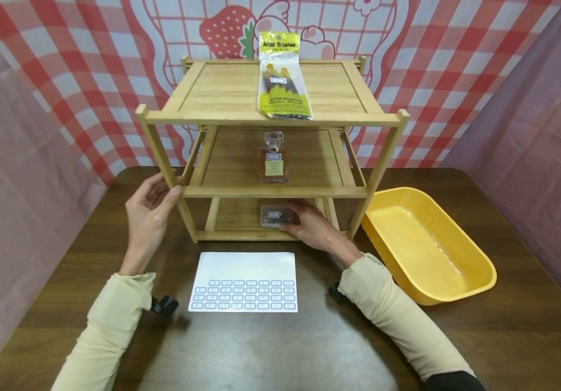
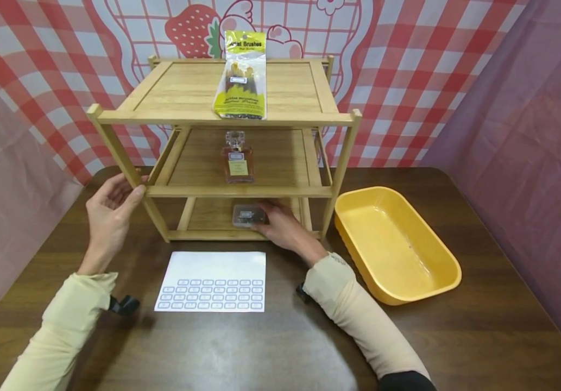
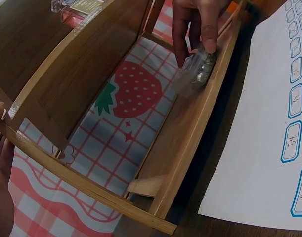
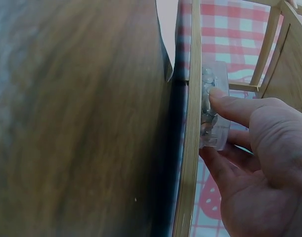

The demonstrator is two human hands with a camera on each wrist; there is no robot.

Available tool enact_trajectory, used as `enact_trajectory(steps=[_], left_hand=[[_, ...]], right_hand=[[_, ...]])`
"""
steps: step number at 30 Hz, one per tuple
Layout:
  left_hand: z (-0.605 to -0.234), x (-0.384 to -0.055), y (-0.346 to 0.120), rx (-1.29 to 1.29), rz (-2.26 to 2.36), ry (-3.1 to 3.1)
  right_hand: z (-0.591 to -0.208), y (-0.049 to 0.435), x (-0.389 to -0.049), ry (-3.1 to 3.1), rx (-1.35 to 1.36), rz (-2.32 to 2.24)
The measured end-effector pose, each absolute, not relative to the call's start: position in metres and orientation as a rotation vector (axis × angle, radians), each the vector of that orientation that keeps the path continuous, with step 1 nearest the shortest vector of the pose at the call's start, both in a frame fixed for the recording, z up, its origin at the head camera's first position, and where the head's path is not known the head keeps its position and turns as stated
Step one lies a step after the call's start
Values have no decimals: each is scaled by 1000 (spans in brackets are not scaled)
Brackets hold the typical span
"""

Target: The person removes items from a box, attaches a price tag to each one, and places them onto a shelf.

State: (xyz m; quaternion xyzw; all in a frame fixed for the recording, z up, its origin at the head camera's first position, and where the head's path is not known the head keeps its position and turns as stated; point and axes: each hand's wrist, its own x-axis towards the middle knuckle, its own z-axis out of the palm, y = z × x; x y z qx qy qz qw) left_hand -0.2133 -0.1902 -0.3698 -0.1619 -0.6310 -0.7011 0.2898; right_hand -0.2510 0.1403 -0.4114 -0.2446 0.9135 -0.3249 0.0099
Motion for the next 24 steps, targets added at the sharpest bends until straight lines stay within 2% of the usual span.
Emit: enact_trajectory(steps=[24], left_hand=[[-371, -213, -190, -415, -1859, -1692]], right_hand=[[-412, 135, -251, 2839, -745, -960]])
